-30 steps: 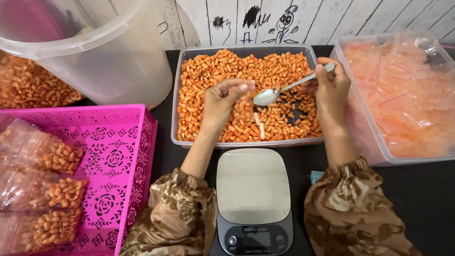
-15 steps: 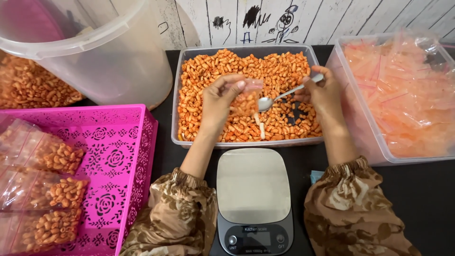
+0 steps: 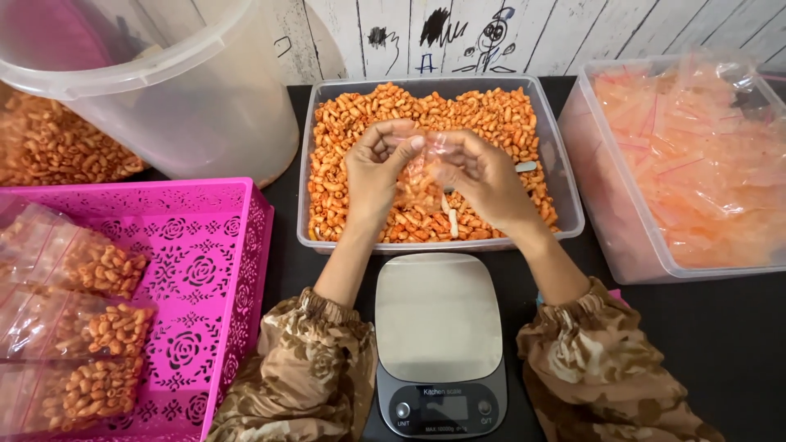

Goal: Manually portioning snacks into small plastic bags using a spoon and a digital scale for weight verification.

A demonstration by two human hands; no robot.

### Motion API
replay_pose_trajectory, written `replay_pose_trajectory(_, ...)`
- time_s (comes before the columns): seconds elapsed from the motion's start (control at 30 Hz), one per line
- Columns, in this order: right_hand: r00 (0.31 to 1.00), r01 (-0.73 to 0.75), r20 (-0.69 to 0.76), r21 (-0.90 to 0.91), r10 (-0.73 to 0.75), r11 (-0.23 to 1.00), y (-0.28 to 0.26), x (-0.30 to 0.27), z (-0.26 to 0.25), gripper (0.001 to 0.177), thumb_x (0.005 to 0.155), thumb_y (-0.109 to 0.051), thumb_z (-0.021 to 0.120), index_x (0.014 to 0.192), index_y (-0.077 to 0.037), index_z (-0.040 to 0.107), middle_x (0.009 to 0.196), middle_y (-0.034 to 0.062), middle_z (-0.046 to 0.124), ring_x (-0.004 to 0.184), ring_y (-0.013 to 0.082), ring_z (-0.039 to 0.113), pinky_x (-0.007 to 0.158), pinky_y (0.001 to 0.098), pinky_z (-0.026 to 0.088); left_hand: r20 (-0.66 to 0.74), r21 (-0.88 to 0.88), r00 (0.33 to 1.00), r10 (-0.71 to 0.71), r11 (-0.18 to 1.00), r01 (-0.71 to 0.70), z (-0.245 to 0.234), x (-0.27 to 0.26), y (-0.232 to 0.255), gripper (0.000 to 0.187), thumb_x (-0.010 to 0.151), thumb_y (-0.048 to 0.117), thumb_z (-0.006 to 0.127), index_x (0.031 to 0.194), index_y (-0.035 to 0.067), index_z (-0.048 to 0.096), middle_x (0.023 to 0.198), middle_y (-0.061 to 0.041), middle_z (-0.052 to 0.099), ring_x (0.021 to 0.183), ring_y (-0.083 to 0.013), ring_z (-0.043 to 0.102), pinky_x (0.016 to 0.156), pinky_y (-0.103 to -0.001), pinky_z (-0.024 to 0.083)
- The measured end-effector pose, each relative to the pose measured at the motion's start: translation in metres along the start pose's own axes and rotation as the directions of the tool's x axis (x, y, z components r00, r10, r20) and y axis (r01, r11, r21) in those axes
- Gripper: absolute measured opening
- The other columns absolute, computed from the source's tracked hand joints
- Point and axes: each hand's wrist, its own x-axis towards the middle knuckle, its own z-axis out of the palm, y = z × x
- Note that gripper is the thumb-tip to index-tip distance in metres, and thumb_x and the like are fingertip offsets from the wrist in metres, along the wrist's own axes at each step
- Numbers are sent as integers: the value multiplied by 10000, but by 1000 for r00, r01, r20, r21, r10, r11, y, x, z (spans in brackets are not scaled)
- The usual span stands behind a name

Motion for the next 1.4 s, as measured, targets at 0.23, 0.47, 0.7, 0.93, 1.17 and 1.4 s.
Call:
replay_pose_trajectory(0.23,999,-15,-35,92,18,996,9,1,-7,507,856,7,792,1313,-25,574,1013,147,628,892,203,705,707,342,639,63,-27,998,-29,999,31,-1,-7,7,390,861,207,832,1192,74,674,899,-58,714,773,-65,679,583,-156,556)
replay_pose_trajectory(0.47,990,7,-137,247,28,969,-2,-12,-18,466,883,-16,767,1306,-21,572,1022,106,639,892,161,699,736,334,638,231,-43,965,-126,989,140,6,-21,12,462,754,118,907,1126,56,640,863,9,569,766,-71,672,591,-193,618)
replay_pose_trajectory(0.7,992,45,-130,264,-11,964,-26,-42,-8,446,816,58,802,1199,-12,584,877,22,547,781,97,654,681,314,651,274,-35,960,-58,997,71,21,-54,62,323,807,79,857,1083,56,691,820,-5,617,761,-79,681,676,-191,582)
replay_pose_trajectory(0.93,989,11,-149,170,15,985,1,-54,-2,582,759,43,863,1274,-42,604,870,82,618,748,131,683,670,302,635,225,93,974,-38,996,17,21,-70,73,267,905,215,776,1135,94,715,819,20,490,745,-86,650,598,-177,567)
replay_pose_trajectory(1.17,985,12,-174,192,22,981,-25,-55,-1,516,801,-37,856,1263,-63,627,956,89,635,810,125,696,717,284,627,93,101,995,-43,994,33,9,-59,40,196,831,166,849,987,101,749,704,45,536,601,-7,514,469,-135,431)
replay_pose_trajectory(1.4,981,24,-191,207,17,978,0,-32,1,373,851,34,780,1202,-4,658,967,97,622,823,140,709,726,288,634,191,31,974,-119,993,115,-5,-50,9,543,721,92,920,1218,102,700,1020,-21,711,882,-81,679,725,-210,614)
